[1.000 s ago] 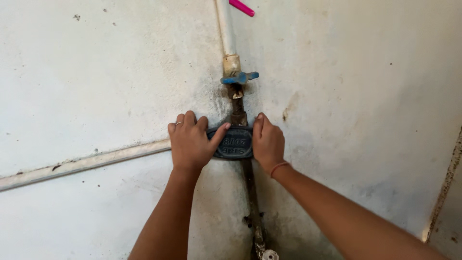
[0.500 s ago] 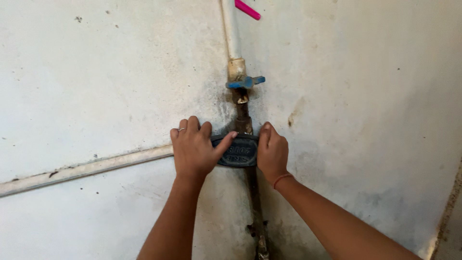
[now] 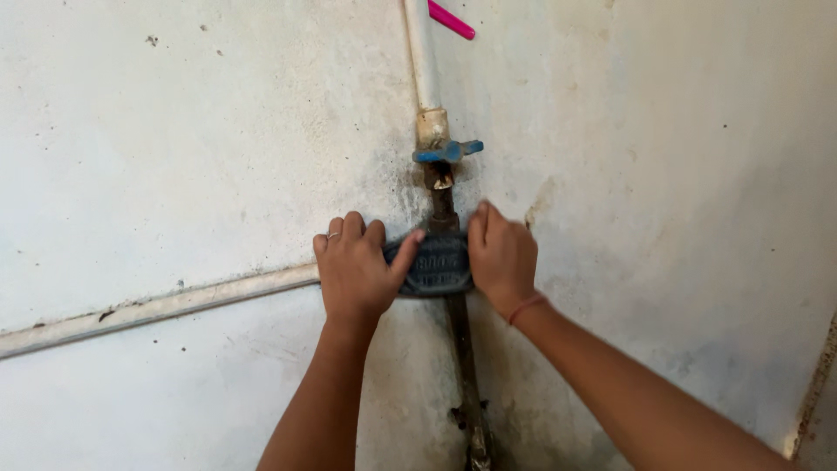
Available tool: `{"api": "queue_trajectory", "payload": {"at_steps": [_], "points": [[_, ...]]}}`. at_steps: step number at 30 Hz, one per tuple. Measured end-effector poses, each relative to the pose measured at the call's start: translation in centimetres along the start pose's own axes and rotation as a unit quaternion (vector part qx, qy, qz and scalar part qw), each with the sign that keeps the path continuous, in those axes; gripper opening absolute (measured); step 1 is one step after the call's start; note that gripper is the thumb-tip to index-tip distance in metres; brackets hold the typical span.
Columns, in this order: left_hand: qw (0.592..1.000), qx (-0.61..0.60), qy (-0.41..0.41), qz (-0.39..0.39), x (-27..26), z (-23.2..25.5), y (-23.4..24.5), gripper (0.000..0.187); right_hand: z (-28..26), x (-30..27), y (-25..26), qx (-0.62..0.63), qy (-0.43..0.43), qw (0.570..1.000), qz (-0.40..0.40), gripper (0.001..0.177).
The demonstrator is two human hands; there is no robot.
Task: The person scrubs a vertical metal pipe with a black scrubbing pad. They hold the pad with both hands and move it up and down along the pipe's surface. The person then moves to a horizontal pipe section and continues scrubbing.
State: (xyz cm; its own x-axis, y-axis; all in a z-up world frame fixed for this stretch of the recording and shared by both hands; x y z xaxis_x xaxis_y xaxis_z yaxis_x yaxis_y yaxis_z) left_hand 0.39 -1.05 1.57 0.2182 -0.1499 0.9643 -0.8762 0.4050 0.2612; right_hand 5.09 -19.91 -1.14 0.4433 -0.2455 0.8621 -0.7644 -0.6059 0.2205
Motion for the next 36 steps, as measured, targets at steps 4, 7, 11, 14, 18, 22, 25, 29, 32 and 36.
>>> {"api": "queue_trajectory", "payload": {"at_steps": [4, 7, 11, 14, 18, 22, 25, 29, 32, 36], "points": [[0.999, 0.027, -0.044, -0.014, 0.0, -0.3, 0.2, 0.062, 1.6, -3.8, -1.9, 0.09, -0.04, 0.995, -0.002, 0.044], [0.999, 0.014, -0.044, -0.006, -0.3, -0.1, 0.4, 0.06, 1.1, -3.5, -1.7, 0.042, -0.058, 0.997, -0.011, 0.045], [0.999, 0.008, -0.031, 0.007, -0.2, -0.5, 0.0, 0.057, -0.2, -1.6, 0.8, -0.062, 0.02, 0.998, 0.004, 0.036], [1.0, 0.004, -0.011, 0.013, -0.4, -0.4, -0.5, 0.055, -0.7, -0.1, 1.0, -0.094, 0.018, 0.995, -0.02, 0.041], [0.999, 0.009, -0.046, 0.021, -0.4, -0.3, -0.1, 0.056, 0.5, -1.9, -0.7, 0.015, -0.037, 0.999, 0.007, 0.043], [0.997, 0.011, -0.065, 0.025, -0.4, -0.2, 0.2, 0.059, 1.5, -3.5, -2.3, 0.095, -0.06, 0.994, 0.006, 0.044], [0.997, 0.012, -0.066, 0.028, -0.3, -0.1, 0.3, 0.057, 1.0, -3.2, -1.2, 0.056, -0.063, 0.996, -0.023, 0.044], [0.999, 0.007, -0.039, 0.014, -0.5, -0.2, 0.0, 0.054, -0.5, -2.1, 0.9, -0.016, -0.104, 0.991, -0.079, 0.042], [0.999, 0.007, -0.032, 0.026, -0.5, -0.3, -0.2, 0.052, -1.1, -0.8, 1.3, -0.051, -0.067, 0.996, -0.027, 0.041], [0.998, 0.017, -0.052, 0.036, -0.6, -0.2, -0.2, 0.055, -0.1, -1.5, -0.4, -0.023, -0.027, 0.999, 0.04, 0.041]]}}
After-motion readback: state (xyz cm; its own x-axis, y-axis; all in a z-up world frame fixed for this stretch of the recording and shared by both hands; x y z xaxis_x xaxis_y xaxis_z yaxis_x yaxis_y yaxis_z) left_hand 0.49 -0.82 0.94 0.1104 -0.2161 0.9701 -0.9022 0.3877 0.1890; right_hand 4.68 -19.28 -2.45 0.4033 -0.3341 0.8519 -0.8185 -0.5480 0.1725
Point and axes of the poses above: each hand's wrist, its own x-axis towards the middle knuckle, its own y-axis out of the back of the hand, z = x × y, the point moved 2 cm from there along x, towards the middle knuckle, and after that the axes turned 7 degrees about -x, right-handed, at the moved point
